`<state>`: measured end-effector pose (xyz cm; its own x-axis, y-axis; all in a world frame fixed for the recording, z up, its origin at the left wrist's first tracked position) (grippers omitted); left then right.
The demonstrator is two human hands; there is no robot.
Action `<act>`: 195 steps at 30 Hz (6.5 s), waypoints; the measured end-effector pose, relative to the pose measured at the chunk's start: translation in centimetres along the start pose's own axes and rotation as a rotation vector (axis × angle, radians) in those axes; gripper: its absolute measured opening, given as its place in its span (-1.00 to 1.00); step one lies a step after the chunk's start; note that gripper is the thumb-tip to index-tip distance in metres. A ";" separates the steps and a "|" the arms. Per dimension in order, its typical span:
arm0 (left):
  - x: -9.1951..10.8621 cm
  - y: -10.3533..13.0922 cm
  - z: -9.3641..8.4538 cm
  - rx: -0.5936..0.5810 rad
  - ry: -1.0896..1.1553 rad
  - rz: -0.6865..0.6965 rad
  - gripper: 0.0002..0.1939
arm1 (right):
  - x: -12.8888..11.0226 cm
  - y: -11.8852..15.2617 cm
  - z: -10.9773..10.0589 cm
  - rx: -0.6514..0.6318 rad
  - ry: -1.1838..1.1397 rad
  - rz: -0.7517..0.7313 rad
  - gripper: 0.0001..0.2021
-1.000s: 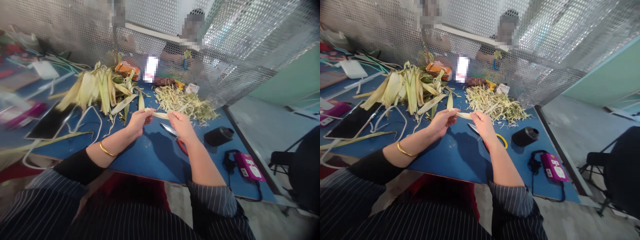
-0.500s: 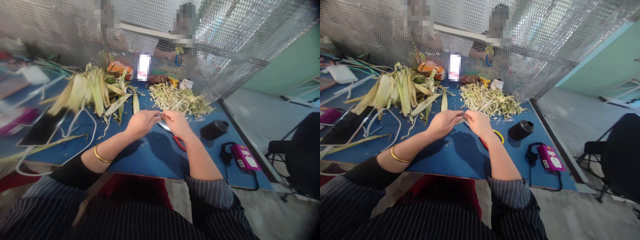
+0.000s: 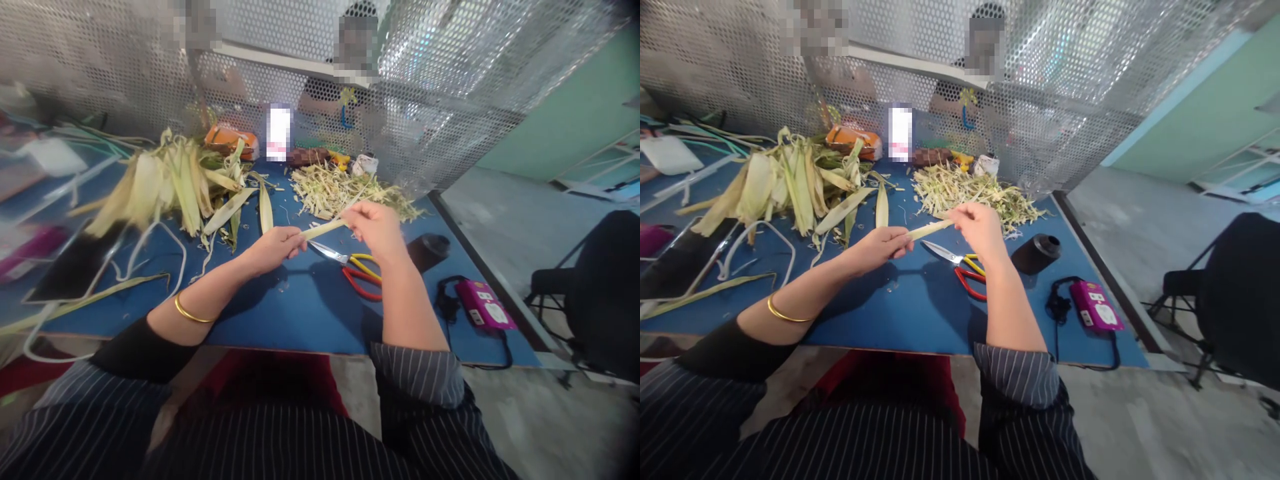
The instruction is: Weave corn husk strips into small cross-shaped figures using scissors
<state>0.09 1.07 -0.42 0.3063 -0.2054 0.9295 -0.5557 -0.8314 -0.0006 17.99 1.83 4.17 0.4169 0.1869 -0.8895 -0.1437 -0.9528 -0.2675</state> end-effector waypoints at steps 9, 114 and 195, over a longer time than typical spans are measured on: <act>-0.1 0.0 -1.9 0.228 0.074 0.046 -0.73 | 5.0 -0.2 0.4 0.208 -0.621 0.304 -0.82; -2.3 -0.7 -2.8 0.255 1.215 -0.115 -0.87 | -0.3 4.6 8.9 -0.149 -0.191 0.051 -0.69; -4.2 0.1 -0.4 0.187 1.009 -0.387 -0.88 | 10.3 -2.1 -4.1 -0.097 1.003 0.089 -0.88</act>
<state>-1.57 2.09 -4.14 -0.3864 0.5325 0.7531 -0.4063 -0.8313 0.3793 26.28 4.73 -2.90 0.9765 -0.1307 -0.1711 -0.1560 -0.9772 -0.1441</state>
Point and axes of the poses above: each hand's wrist, its own y-axis away from the middle knuckle, its own z-axis out of the palm, x = y × z, the point moved 10 cm from there along -y, towards the middle knuckle
